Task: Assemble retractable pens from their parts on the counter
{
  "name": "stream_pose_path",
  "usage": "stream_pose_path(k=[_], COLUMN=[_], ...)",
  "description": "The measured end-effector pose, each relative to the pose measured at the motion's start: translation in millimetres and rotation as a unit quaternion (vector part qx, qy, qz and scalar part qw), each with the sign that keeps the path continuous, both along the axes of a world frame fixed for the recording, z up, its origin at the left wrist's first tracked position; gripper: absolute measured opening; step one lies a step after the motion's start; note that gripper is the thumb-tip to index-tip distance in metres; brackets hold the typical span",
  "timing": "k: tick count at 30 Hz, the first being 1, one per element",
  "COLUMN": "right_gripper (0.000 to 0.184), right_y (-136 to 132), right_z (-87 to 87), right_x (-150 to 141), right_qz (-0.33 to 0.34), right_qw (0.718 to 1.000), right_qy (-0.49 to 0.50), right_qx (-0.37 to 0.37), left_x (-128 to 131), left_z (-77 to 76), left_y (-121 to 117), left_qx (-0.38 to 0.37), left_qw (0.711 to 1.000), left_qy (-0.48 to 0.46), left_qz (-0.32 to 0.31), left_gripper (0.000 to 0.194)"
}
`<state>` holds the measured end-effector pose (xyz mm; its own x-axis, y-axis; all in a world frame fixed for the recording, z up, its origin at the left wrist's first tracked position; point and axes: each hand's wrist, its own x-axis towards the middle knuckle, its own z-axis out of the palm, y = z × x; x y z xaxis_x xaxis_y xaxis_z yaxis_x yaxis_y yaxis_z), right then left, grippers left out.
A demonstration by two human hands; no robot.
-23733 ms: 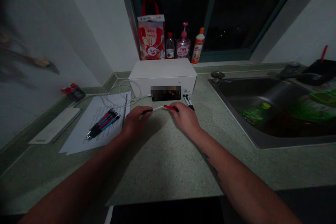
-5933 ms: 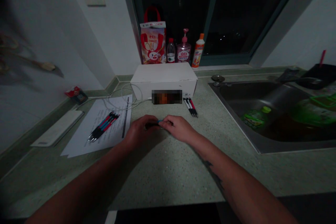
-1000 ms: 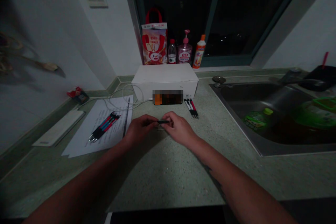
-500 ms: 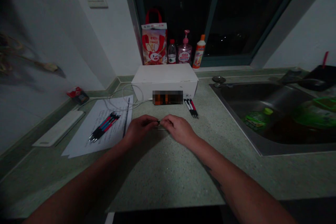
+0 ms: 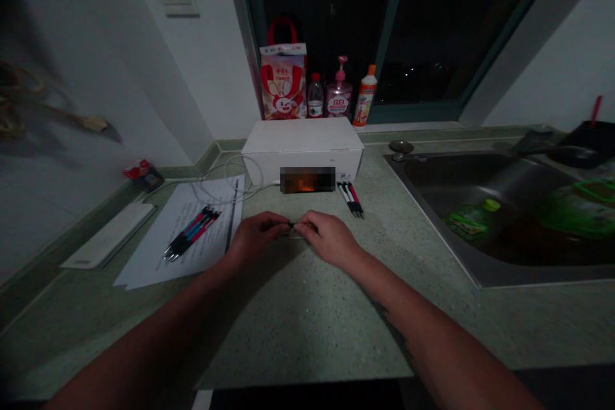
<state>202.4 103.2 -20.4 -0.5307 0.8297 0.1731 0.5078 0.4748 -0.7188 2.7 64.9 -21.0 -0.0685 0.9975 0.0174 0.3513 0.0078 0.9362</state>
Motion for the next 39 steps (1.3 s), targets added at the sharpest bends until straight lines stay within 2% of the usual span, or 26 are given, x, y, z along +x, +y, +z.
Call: stream_pose_path(k=[6, 9, 11, 13, 16, 18, 21, 27, 32, 39], right_gripper=[0.035, 0.042, 0.036, 0.022, 0.005, 0.002, 0.007, 0.01, 0.01, 0.011], right_y=[0, 1, 2, 2, 3, 3, 5, 8, 7, 8], right_z=[3.1, 3.4, 3.6, 3.2, 0.6, -2.0, -5.5, -8.0, -7.1, -8.7], right_x=[0, 1, 2, 3, 5, 6, 6, 7, 7, 7], right_qz=[-0.003, -0.005, -0.016, -0.033, -0.031, -0.013, 0.006, 0.02, 0.019, 0.021], right_qw=[0.999, 0.997, 0.995, 0.993, 0.991, 0.989, 0.983, 0.978, 0.976, 0.978], right_qy=[-0.041, -0.071, -0.095, -0.107, -0.119, -0.138, -0.169, -0.192, -0.203, -0.191], right_qx=[-0.012, -0.016, 0.008, 0.035, 0.047, 0.057, 0.072, 0.08, 0.076, 0.085], left_x=[-1, -2, -2, 1, 6, 8, 4, -12, -11, -14], left_z=[-3.1, -8.6, -11.5, -12.2, -9.9, -7.8, -6.2, -4.6, -2.1, -5.2], left_y=[0, 0, -1, -4, -9, -11, -8, 4, 4, 5], left_qx=[-0.003, 0.01, 0.048, 0.089, 0.109, 0.106, 0.1, 0.076, 0.049, 0.043], left_qw=[1.0, 0.994, 0.98, 0.957, 0.929, 0.921, 0.922, 0.923, 0.919, 0.932], left_qy=[0.023, 0.095, 0.173, 0.239, 0.287, 0.3, 0.311, 0.365, 0.377, 0.346], left_qz=[-0.016, -0.05, -0.087, -0.138, -0.207, -0.225, -0.206, -0.097, -0.102, -0.095], left_gripper=[0.01, 0.011, 0.012, 0.012, 0.009, 0.009, 0.012, 0.016, 0.018, 0.015])
